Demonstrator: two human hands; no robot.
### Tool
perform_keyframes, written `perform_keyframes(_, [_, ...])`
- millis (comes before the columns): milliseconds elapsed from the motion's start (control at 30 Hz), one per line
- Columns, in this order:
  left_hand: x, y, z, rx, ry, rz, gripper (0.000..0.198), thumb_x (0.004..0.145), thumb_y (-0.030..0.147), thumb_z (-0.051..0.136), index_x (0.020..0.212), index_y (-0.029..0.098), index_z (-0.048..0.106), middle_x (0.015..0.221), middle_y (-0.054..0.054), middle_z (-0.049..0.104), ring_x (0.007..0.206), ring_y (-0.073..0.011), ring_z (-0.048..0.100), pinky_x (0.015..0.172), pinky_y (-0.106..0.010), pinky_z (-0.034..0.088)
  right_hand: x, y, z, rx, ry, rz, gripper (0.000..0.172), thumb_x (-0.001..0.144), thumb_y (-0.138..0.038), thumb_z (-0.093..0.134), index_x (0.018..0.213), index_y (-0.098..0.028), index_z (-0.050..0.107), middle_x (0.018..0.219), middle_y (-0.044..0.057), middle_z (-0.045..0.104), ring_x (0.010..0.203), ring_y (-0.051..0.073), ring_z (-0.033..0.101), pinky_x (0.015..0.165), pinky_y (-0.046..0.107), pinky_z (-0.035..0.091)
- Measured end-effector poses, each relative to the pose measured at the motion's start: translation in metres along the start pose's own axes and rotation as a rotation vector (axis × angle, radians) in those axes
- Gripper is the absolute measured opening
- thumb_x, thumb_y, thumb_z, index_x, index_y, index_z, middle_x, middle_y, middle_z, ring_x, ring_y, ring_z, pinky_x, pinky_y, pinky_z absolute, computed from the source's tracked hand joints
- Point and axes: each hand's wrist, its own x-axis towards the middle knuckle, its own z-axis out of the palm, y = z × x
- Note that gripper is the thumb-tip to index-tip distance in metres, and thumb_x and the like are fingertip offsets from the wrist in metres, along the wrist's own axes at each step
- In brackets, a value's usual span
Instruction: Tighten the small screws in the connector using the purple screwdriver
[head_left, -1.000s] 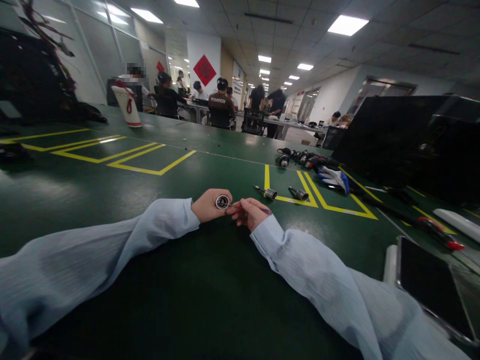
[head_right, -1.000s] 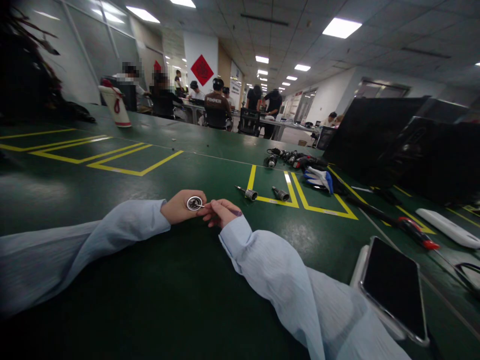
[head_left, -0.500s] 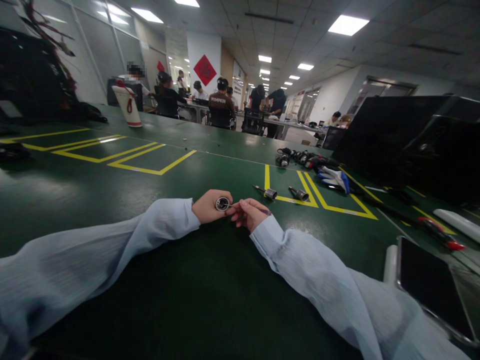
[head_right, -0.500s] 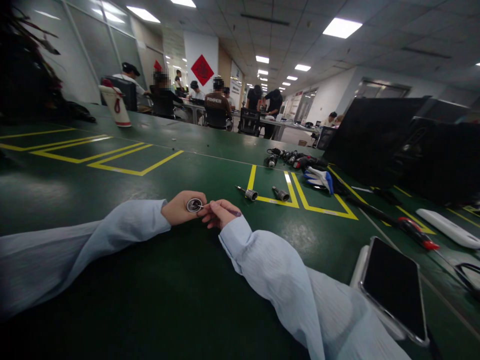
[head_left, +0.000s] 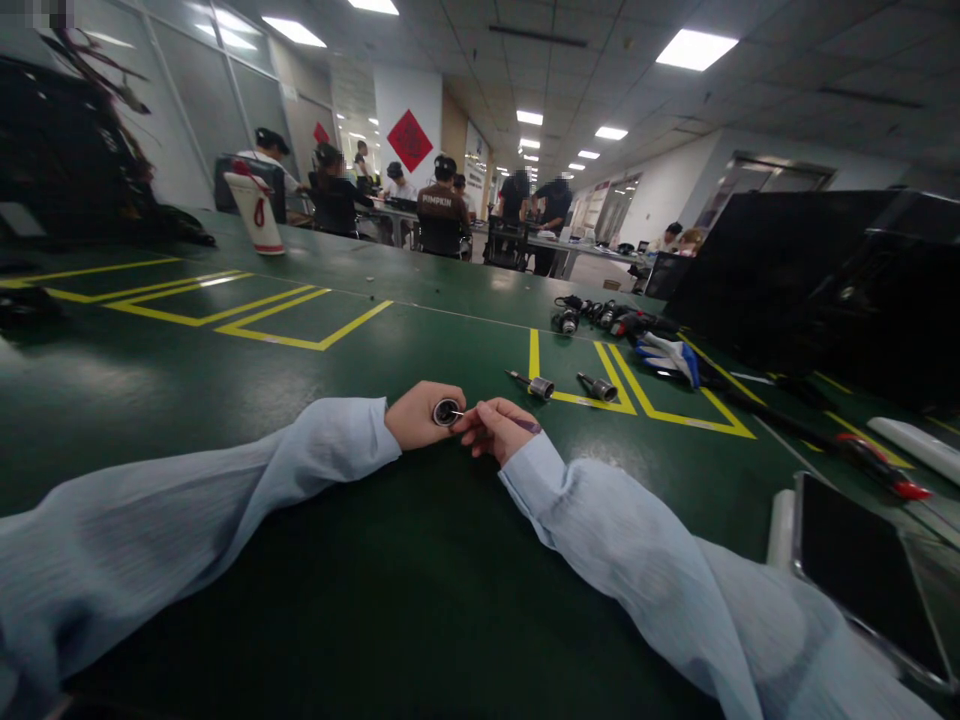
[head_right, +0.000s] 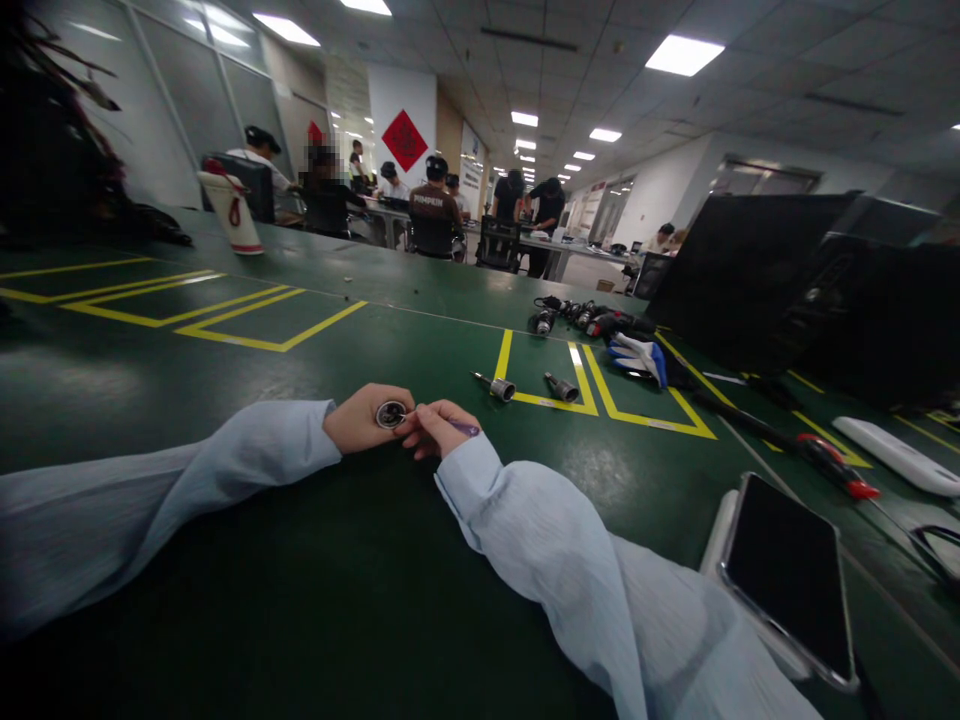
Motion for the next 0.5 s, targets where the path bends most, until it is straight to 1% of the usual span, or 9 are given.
perform_keyframes(67, [0.0004, 0.0003, -0.0003, -0.012, -0.01, 0.001, 0.017, 0.067, 0.028, 0.056, 0.063, 0.012, 0.053, 0.056, 0.0, 0.053, 0.051, -0.0089, 0.048, 0.048, -0.019, 0.039, 0.0, -0.0012, -0.0012, 0.02, -0.024, 0.013, 0.028, 0.066, -0.042, 0.068, 0.066, -0.016, 0.058, 0.061, 0.0, 0.068, 0.051, 0.009, 0.059, 0.042, 0.017, 0.042])
perform_keyframes(267, [0.0016, 0.0007, -0.0006, -0.098, 0.042, -0.016, 0.018, 0.063, 0.028, 0.059, 0.061, 0.013, 0.05, 0.054, 0.002, 0.051, 0.05, -0.008, 0.045, 0.046, -0.019, 0.038, -0.0012, -0.0031, -0.001, 0.049, -0.07, 0.016, 0.031, 0.064, -0.044, 0.069, 0.065, -0.016, 0.056, 0.063, 0.001, 0.069, 0.054, 0.009, 0.06, 0.043, 0.017, 0.043])
perform_keyframes(367, [0.0011, 0.0006, -0.0005, -0.1, 0.029, -0.021, 0.018, 0.063, 0.029, 0.059, 0.062, 0.013, 0.05, 0.054, 0.002, 0.051, 0.05, -0.0083, 0.045, 0.047, -0.019, 0.037, -0.0022, -0.0035, 0.001, 0.029, -0.039, 0.007, 0.03, 0.064, -0.043, 0.069, 0.065, -0.016, 0.056, 0.062, 0.001, 0.068, 0.052, 0.009, 0.059, 0.042, 0.017, 0.043])
perform_keyframes(500, [-0.0002, 0.0014, -0.0007, -0.081, 0.031, -0.023, 0.021, 0.064, 0.031, 0.06, 0.064, 0.013, 0.051, 0.056, 0.002, 0.051, 0.052, -0.0088, 0.046, 0.049, -0.02, 0.038, -0.0037, -0.0056, 0.0019, -0.013, 0.04, -0.02, 0.028, 0.066, -0.041, 0.068, 0.064, -0.015, 0.058, 0.058, 0.001, 0.067, 0.047, 0.008, 0.057, 0.041, 0.017, 0.042])
